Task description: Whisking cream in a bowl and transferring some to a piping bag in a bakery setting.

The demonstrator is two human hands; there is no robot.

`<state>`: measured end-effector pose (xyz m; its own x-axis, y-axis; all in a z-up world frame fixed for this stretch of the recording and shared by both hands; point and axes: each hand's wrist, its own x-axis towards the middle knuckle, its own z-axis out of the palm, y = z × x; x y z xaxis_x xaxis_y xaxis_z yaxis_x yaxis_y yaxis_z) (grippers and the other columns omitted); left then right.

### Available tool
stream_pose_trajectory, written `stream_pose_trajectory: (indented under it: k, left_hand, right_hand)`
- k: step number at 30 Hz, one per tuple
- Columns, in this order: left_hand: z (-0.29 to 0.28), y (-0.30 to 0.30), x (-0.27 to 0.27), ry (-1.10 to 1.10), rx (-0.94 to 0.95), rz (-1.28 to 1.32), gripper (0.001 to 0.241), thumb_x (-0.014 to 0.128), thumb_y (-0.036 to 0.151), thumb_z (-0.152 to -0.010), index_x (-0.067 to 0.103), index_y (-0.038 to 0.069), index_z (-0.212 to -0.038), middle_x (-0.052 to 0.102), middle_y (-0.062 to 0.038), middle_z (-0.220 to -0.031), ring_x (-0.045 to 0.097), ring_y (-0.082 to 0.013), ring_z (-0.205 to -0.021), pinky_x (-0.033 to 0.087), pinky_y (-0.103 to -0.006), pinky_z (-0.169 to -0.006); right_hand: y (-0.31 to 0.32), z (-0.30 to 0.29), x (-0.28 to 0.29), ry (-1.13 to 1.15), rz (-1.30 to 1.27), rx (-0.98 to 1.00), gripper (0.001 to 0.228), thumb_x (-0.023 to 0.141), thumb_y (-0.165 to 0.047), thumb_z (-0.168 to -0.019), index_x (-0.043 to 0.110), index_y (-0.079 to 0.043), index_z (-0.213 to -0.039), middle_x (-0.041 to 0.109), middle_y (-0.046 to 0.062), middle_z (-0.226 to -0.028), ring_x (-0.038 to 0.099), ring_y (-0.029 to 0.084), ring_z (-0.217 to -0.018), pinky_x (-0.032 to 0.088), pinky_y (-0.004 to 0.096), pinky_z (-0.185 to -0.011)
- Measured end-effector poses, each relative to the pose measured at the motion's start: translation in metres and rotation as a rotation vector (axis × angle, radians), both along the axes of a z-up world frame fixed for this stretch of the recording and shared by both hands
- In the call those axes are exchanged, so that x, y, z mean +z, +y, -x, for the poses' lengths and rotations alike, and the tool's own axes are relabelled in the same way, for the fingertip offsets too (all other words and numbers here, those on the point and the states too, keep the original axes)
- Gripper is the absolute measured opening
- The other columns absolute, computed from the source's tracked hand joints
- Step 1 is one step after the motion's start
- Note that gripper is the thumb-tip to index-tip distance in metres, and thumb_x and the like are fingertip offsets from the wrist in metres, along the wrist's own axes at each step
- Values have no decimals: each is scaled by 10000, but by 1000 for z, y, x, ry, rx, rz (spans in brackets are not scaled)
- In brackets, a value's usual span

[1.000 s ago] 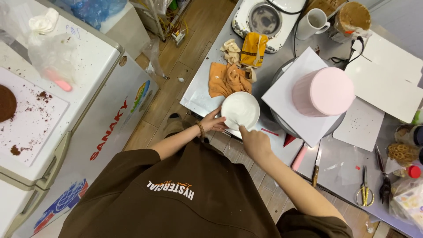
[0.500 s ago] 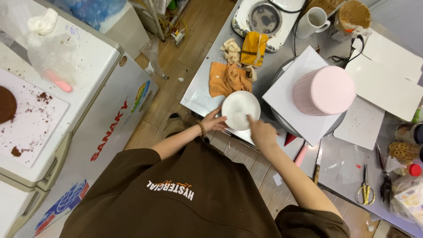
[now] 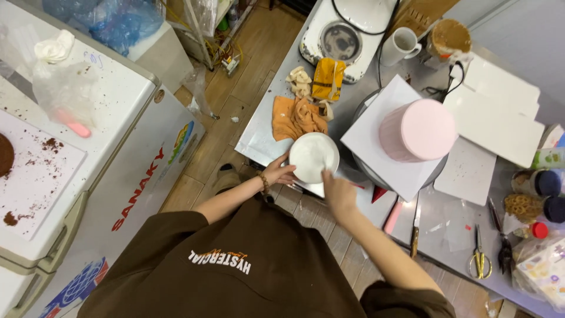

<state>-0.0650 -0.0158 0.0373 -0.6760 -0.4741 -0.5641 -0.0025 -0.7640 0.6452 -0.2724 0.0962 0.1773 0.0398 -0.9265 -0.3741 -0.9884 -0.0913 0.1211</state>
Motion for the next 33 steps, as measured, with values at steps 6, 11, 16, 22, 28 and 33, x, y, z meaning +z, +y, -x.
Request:
stream_pose_trajectory:
  k: [6,11,16,22,28,33]
  left_hand:
    - [-2,-1,-3,46,7,-27,909,684,249,-945,110,276,-1650,659,-197,-1301,750,-316,-983,638,-449,-847]
    - [-3,0,6,80,1,-4,908,688,260,-964,118,268,-1671,657,-233,-1288,757,-306,-991,640,-423,-864]
    - [-3,1,3,13,17,-45,913,700,238,-943,125,260,-1652,659,-204,-1301,756,-310,-959,653,-439,-838]
    - [-3,4,-14,-18,12,20,897,712,249,-965,159,250,-1671,671,-184,-1287,734,-293,-935,642,-437,-828]
    - [-4,3,-5,44,20,-40,918,702,249,-926,141,316,-1650,676,-150,-1260,748,-275,-962,635,-413,-841]
    - [1,-3,-1,-5,35,-23,896,705,246,-935,168,287,-1651,695,-162,-1235,761,-268,-935,642,-404,-826]
  right_hand:
    - [-9,-6,28,-78,87,-15,426,578,-131,-883,568,-133,-1309,728,141,-719,724,296,-591,584,424,-479]
    - [-5,-11,35,-68,-88,47,301,537,-131,-984,587,-147,-1280,731,121,-757,738,297,-675,585,430,-592]
    - [-1,-8,14,-109,-95,-32,425,601,-124,-879,577,-147,-1303,730,143,-772,742,313,-707,582,445,-567]
    - [-1,-6,10,11,-67,-11,409,597,-153,-919,593,-120,-1327,734,106,-750,742,261,-677,578,391,-527]
    - [-5,-1,8,14,-22,-59,364,546,-152,-958,595,-174,-1319,733,97,-715,738,265,-626,576,401,-490]
    - [-4,0,-5,-40,75,-7,453,557,-125,-922,564,-143,-1374,727,112,-695,737,273,-598,582,411,-486]
